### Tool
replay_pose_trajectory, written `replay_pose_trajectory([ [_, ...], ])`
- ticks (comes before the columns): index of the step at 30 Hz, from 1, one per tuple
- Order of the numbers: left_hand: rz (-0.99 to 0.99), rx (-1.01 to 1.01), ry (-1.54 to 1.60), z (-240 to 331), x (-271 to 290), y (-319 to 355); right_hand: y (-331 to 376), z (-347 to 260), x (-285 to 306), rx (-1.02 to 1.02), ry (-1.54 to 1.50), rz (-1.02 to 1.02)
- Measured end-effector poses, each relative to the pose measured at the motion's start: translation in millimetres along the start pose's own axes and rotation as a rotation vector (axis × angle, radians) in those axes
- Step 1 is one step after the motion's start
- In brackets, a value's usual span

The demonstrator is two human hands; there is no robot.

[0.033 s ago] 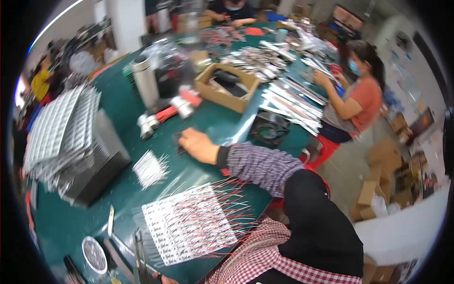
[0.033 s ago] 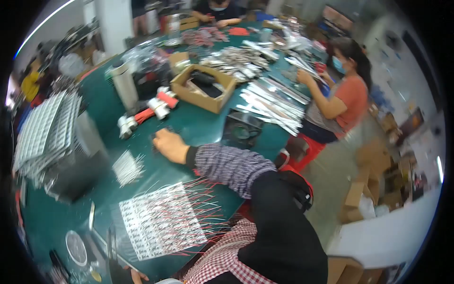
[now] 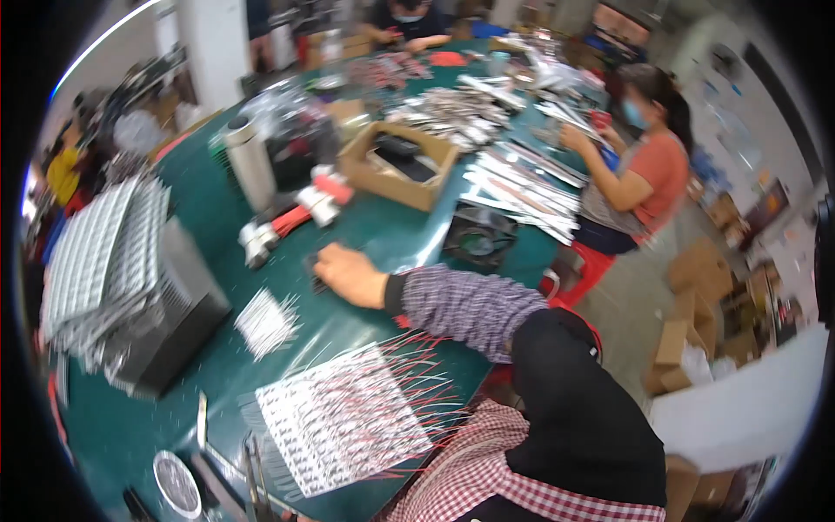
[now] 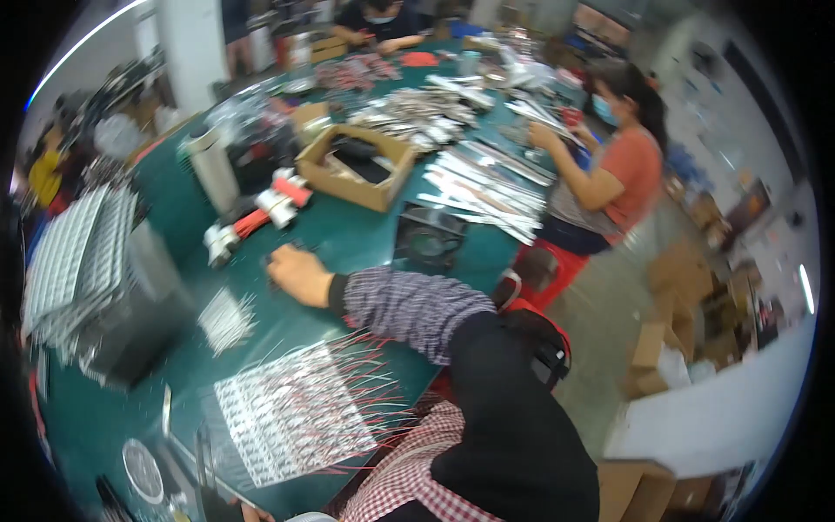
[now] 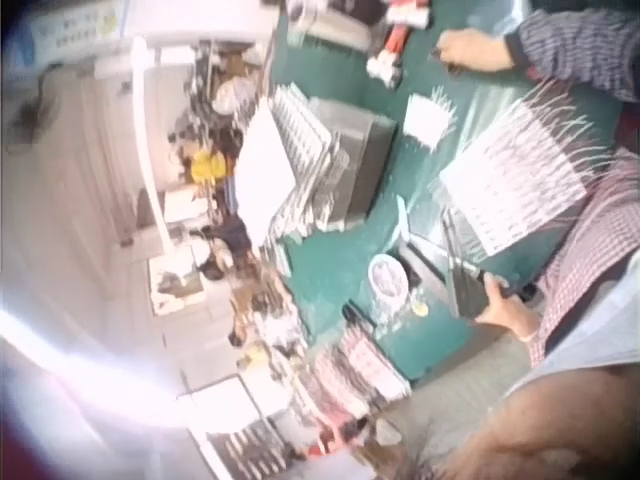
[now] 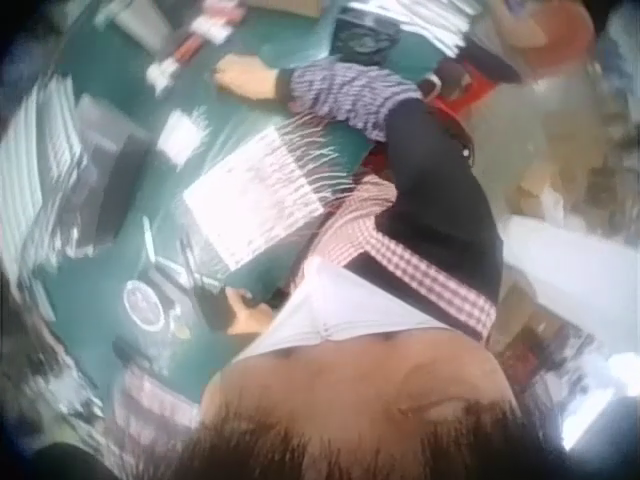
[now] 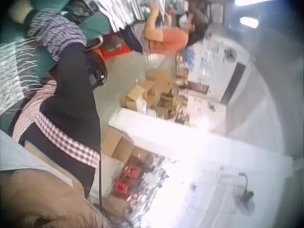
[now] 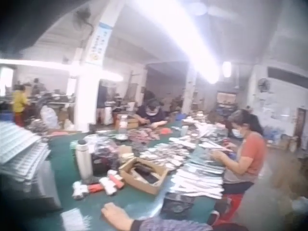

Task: The person solders wires onto a circuit board using a handheld soldering tool. Afterward, the person places the completed board onto a stack of panels, sets a new board onto the table, and reaches for wires by hand.

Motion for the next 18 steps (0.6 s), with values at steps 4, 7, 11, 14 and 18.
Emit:
replay_pose_trajectory([
  [4,0.086,-0.082,0.194,38.5,-24.9,-41.8,-5.2,-4.4,-20.5,-0.008,-0.002,-0.015],
  [7,0.246,-0.092,0.355,94.3,-24.3,-41.7,4.2,5.0,-2.7,-0.076,0.017,-0.001],
  [11,0.542,-0.023,0.560,136.1,-7.1,-23.9,7.5,5.5,10.6,-0.047,-0.007,0.000],
  [14,0.578,0.038,0.601,119.6,5.4,-11.3,1.3,-0.1,5.5,0.004,-0.014,0.068],
  [18,0.484,0.257,0.683,80.2,-2.3,-14.3,-5.8,-7.2,3.0,0.039,-0.035,0.014],
])
Point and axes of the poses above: each hand's wrist, its own y-axis away from the middle knuckle, its own x-axis out of the back of the hand, z = x × y, the point moved 4 cm from there along -y, towards the middle knuckle, and after that the axes turned 5 degrees about -z, right-handed, at the moved point
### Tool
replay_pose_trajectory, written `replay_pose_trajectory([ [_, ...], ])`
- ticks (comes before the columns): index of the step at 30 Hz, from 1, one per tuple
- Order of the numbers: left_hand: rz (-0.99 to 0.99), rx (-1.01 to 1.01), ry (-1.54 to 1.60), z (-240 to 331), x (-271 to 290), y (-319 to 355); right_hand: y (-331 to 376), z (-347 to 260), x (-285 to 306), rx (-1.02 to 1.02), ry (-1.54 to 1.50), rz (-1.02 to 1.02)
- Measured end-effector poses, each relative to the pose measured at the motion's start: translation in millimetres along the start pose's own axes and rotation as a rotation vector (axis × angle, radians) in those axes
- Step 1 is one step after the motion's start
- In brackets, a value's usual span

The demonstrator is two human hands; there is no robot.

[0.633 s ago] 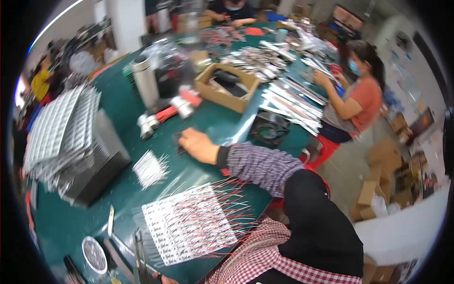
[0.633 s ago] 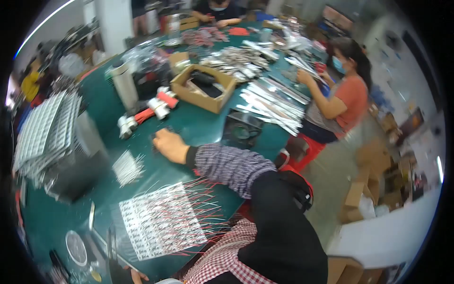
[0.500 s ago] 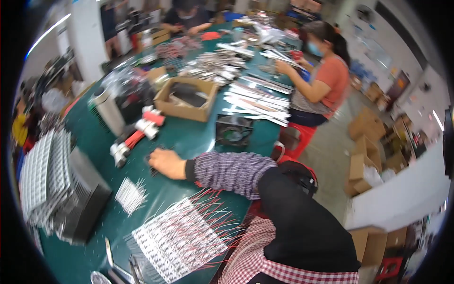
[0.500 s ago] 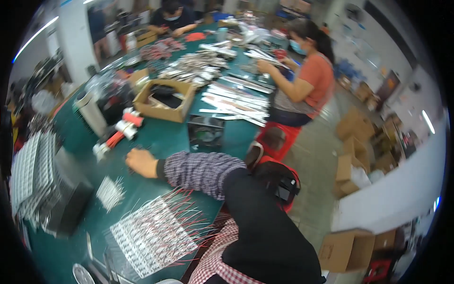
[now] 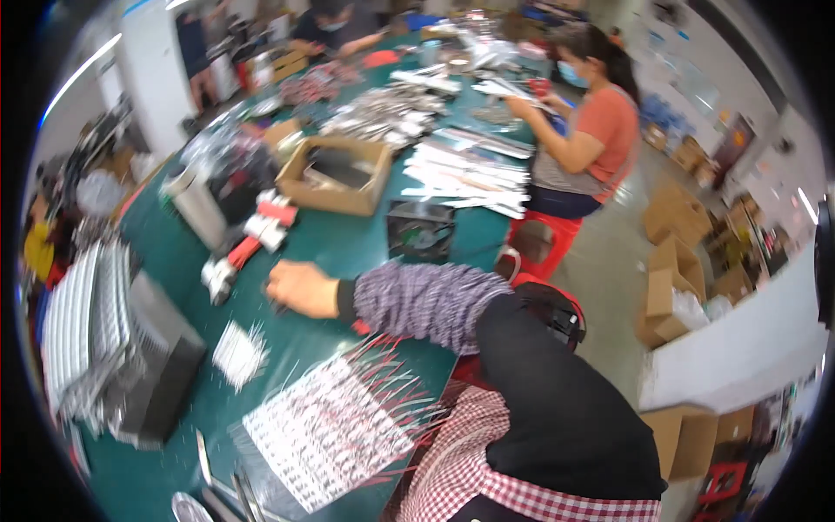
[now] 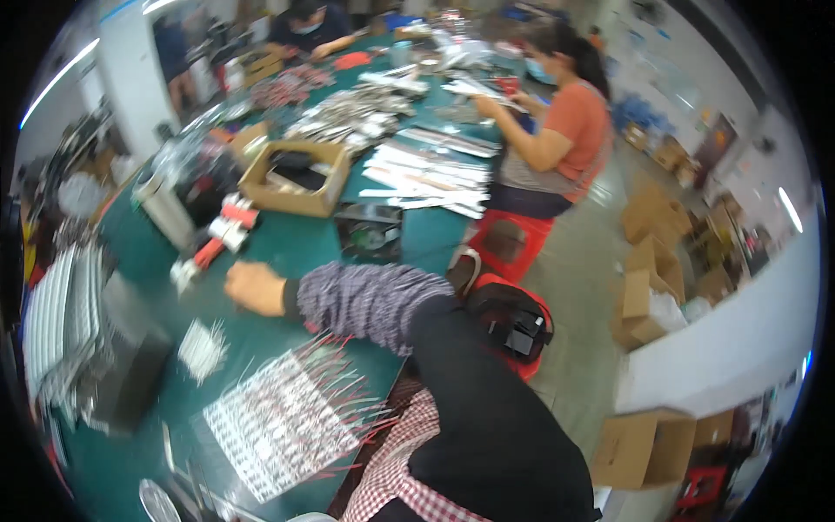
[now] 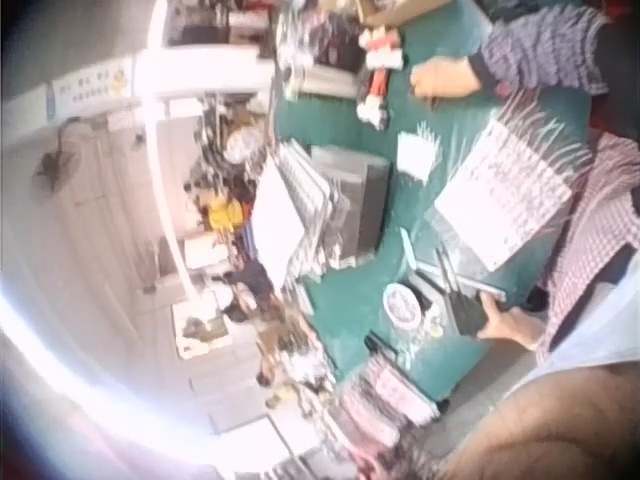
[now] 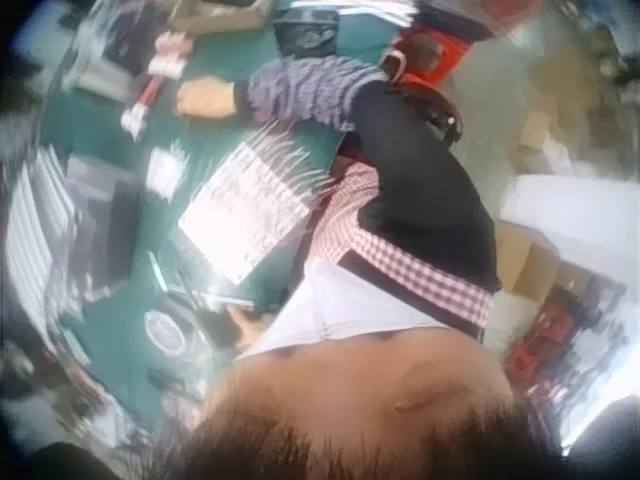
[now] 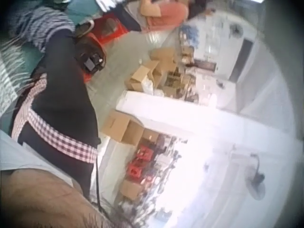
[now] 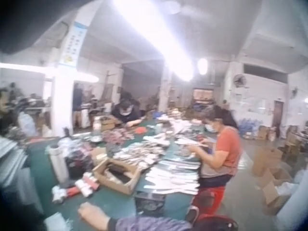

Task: The person solders wires onto a circuit board using a handheld soldering tool. Afterward, the person places the completed board onto a stack of panels, sets a new board onto the table, and reaches for wires by hand.

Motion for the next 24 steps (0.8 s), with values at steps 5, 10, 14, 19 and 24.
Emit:
replay_pose_trajectory([
  [5,-0.176,0.097,0.131,-43.8,28.8,-12.3,3.7,-10.9,58.8,0.165,0.138,-0.057],
  [10,-0.097,-0.045,0.205,-35.5,28.3,-7.8,-10.5,-57.1,44.6,0.402,0.324,-0.324],
  [14,-0.033,-0.054,0.236,-34.0,28.3,-4.9,-7.8,-82.2,14.9,0.477,0.506,-0.469],
  [19,-0.096,-0.043,0.244,-25.1,31.3,-9.5,-8.7,-87.3,21.5,0.403,0.543,-0.494],
  [24,-0.146,-0.003,0.228,-9.5,23.0,-23.2,-17.6,-131.4,38.8,0.369,0.086,-0.290],
])
Point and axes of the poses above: each hand's wrist, its own y-axis away from the middle knuckle, its own x-axis out of the back of the hand, z = x × y, the point moved 4 cm from there along -y, towards the middle knuckle, and after that the axes turned 5 degrees about -z, right-handed, at the moved point
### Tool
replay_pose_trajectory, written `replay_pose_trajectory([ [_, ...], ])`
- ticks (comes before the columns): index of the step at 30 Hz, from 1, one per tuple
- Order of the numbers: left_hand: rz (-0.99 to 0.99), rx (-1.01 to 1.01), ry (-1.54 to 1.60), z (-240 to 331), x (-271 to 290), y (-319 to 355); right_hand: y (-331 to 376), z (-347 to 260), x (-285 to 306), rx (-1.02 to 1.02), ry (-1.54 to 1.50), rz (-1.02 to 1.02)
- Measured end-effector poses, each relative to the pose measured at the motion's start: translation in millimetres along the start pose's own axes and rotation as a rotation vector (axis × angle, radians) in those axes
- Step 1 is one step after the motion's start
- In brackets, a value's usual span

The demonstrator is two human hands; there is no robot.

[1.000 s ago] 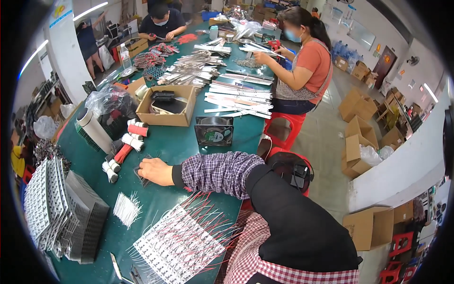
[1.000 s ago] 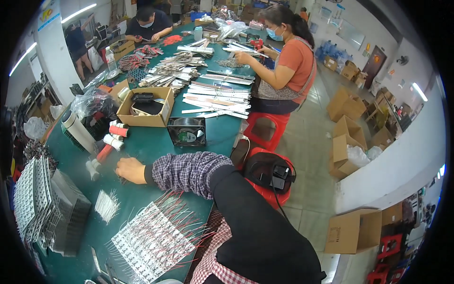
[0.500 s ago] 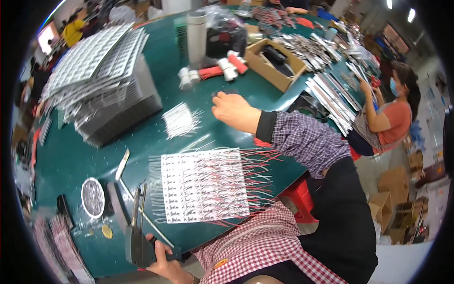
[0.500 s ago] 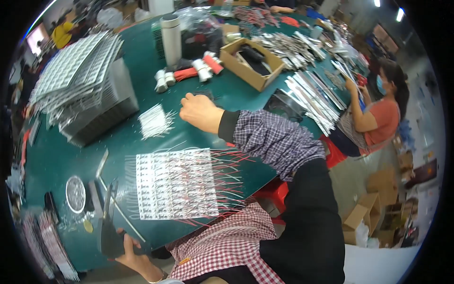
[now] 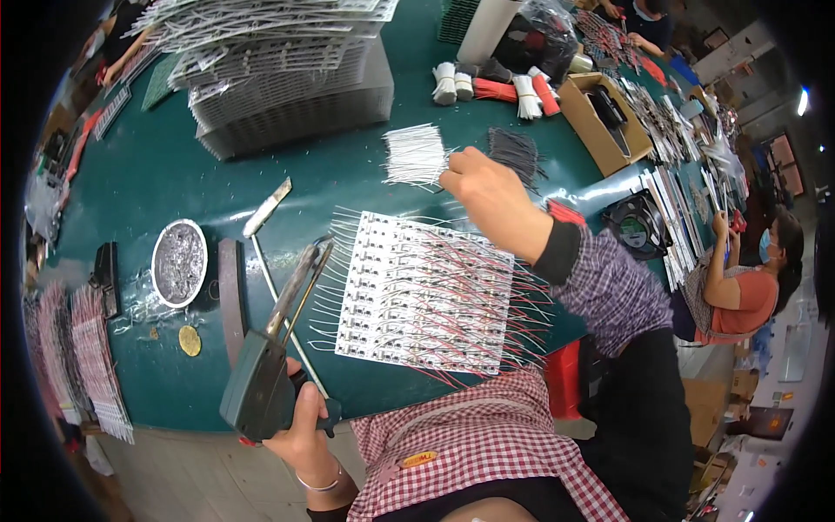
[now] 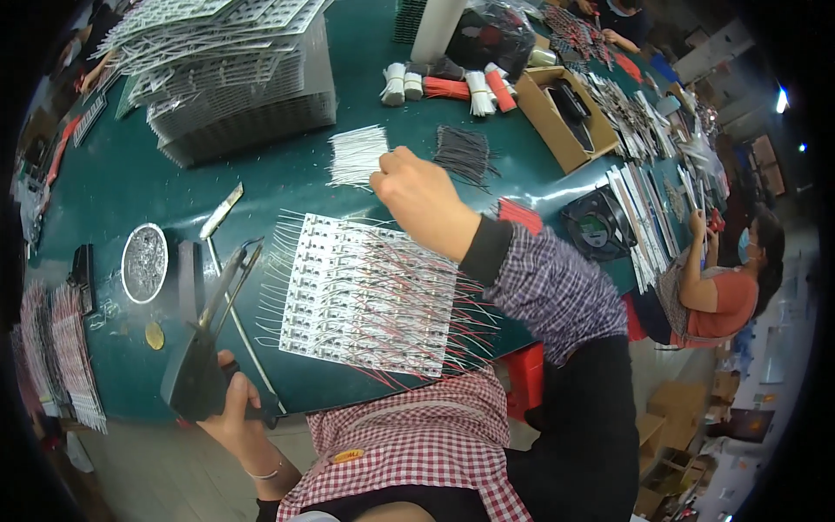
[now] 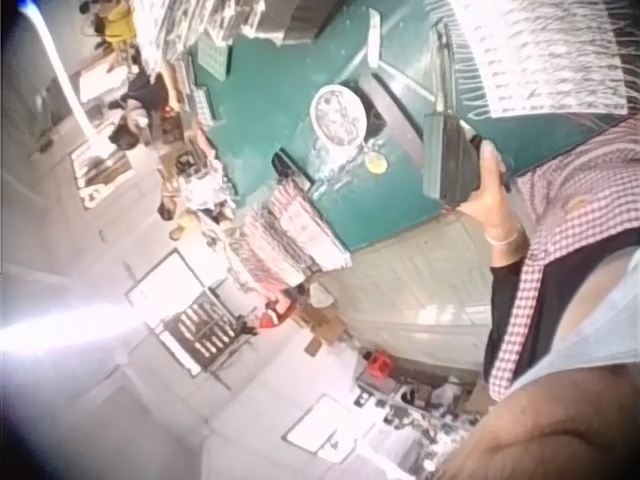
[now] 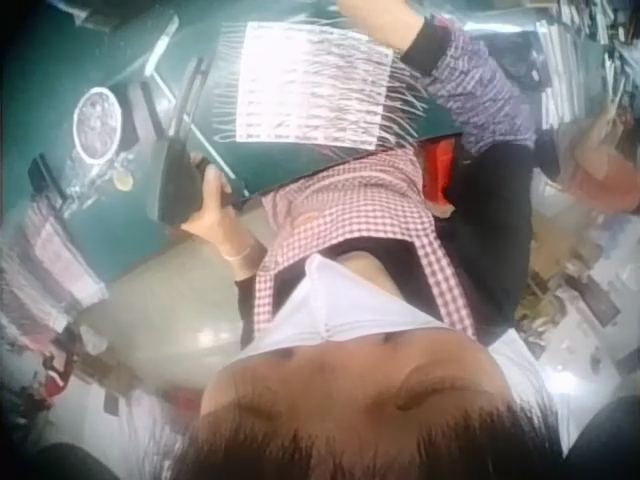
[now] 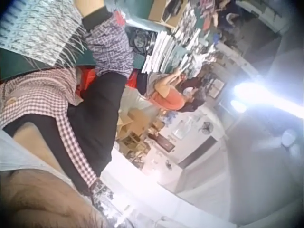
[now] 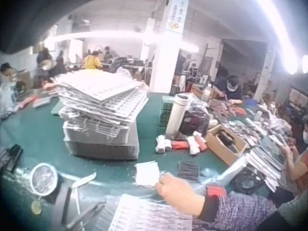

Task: The person solders wires onto a circuit board using a handheld soldering tool. Afterward, the person places the completed board onto a stack of panels, sets a new board onto the table, and reaches for wires by hand.

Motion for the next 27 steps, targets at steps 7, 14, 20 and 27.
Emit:
replay_pose_trajectory([
  [7,-0.102,0.095,-0.151,2.8,-21.4,-16.4,1.0,-38.1,-23.7,-0.108,-0.464,0.170],
  [14,-0.208,0.144,-0.329,-12.6,-30.1,-31.5,5.4,-48.8,-36.3,-0.188,-0.478,0.181],
  [20,-0.315,0.015,-0.379,-21.4,-38.9,-39.8,8.7,-49.6,-40.7,-0.161,-0.482,0.162],
  [27,-0.271,0.068,-0.335,-28.3,-51.9,-48.1,9.4,-48.3,-42.1,-0.156,-0.484,0.133],
])
Point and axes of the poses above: each hand's wrist, its own y-axis away from the middle knuckle, its own x-axis out of the back of the hand, z = x × y, the point moved 4 cm from there along -y, towards the middle knuckle, and after that the axes turned 5 degrees about -z, right-handed, at the moved point
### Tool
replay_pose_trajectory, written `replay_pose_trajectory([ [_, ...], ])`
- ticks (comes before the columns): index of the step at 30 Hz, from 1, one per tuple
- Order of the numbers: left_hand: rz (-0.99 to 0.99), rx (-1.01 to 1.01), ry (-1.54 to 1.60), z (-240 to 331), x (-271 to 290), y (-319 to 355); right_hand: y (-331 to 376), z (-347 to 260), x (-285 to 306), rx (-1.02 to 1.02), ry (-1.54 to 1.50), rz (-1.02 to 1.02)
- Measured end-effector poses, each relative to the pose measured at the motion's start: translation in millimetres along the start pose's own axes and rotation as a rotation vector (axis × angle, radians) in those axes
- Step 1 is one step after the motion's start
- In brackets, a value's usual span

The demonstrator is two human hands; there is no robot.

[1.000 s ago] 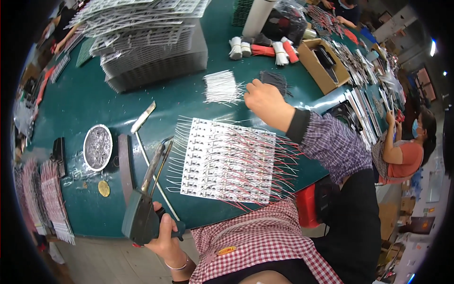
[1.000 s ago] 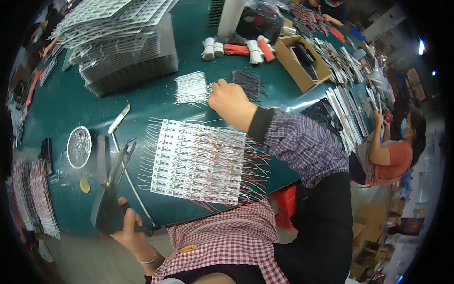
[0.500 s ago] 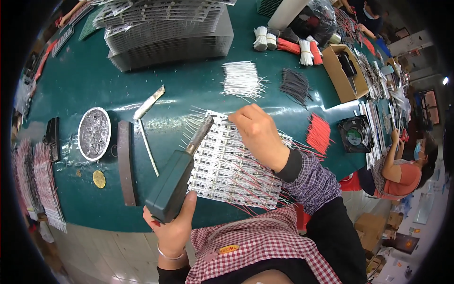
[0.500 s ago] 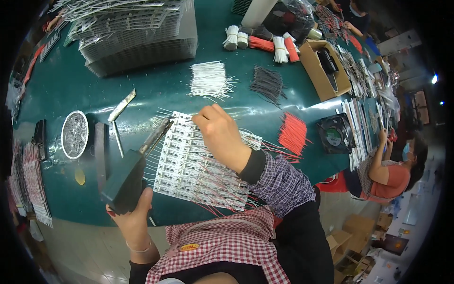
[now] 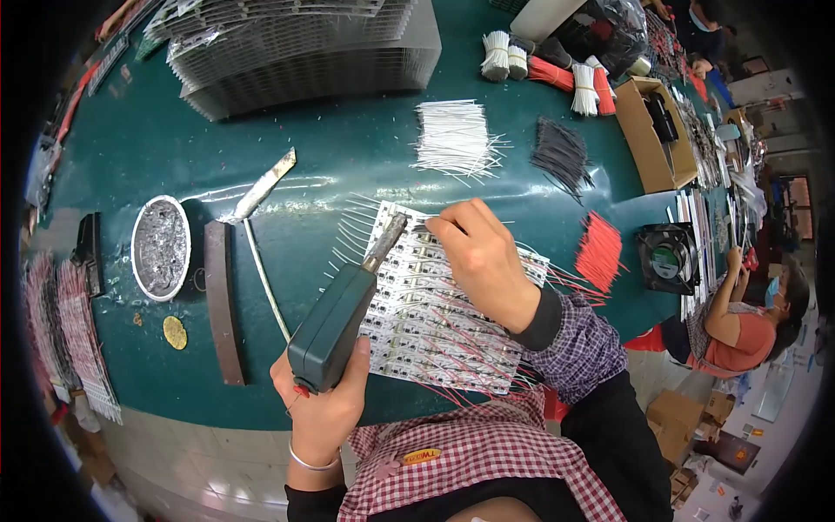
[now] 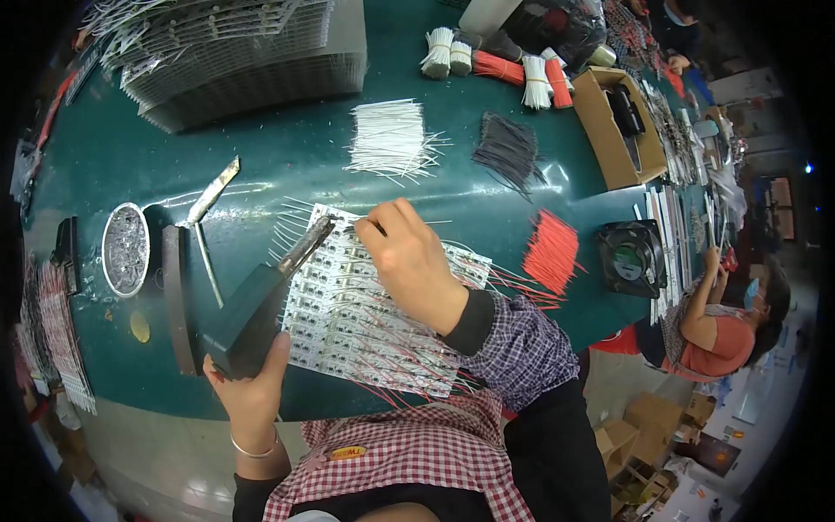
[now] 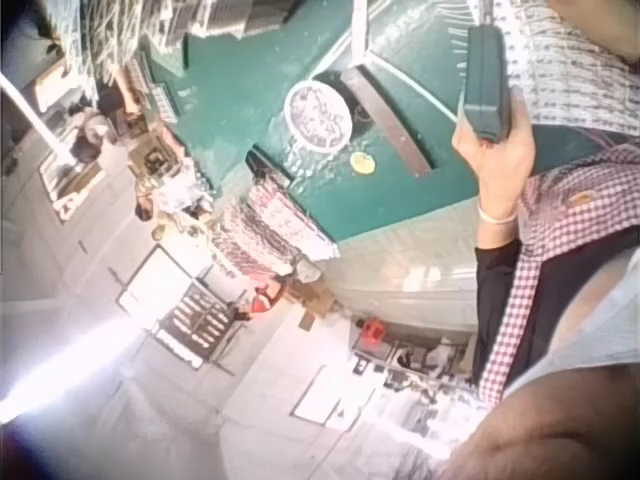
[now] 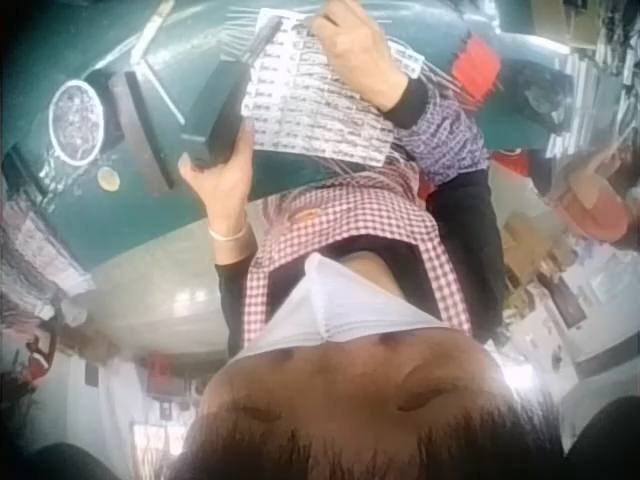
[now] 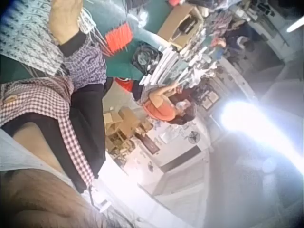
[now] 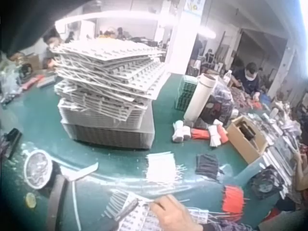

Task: The person solders wires onto a circuit board using a handheld soldering tool. Afterward, the person places the completed board onto a stack of panels, sets a new board onto the table, and reaches for wires by hand.

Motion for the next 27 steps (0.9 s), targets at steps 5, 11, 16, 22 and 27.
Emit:
replay_pose_trajectory([
  [5,-0.038,-0.012,-0.045,0.6,-4.7,-5.3,-0.5,-0.2,0.7,-0.008,-0.008,-0.005],
  [11,-0.034,-0.013,-0.057,-0.3,-8.1,-7.5,-1.9,-1.3,3.0,-0.005,-0.002,-0.013],
  [16,-0.020,-0.014,-0.055,-2.3,-10.1,-8.1,-2.8,-2.8,4.4,0.008,0.006,-0.021],
  [22,-0.047,-0.006,-0.095,-1.4,-9.8,-9.5,-2.4,-3.4,3.6,0.002,0.016,-0.035],
  [27,-0.017,-0.022,-0.156,-1.3,-2.8,-1.0,-1.8,-2.9,3.9,0.008,0.033,-0.030],
])
Point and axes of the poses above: each hand's wrist, its own y-axis away from the middle knuckle, its own x-axis out of the back of the hand, z = x × y, the point moved 4 cm from there along -y, towards the middle knuckle, and after that the axes turned 5 degrees about -z, right-handed, at the moved point
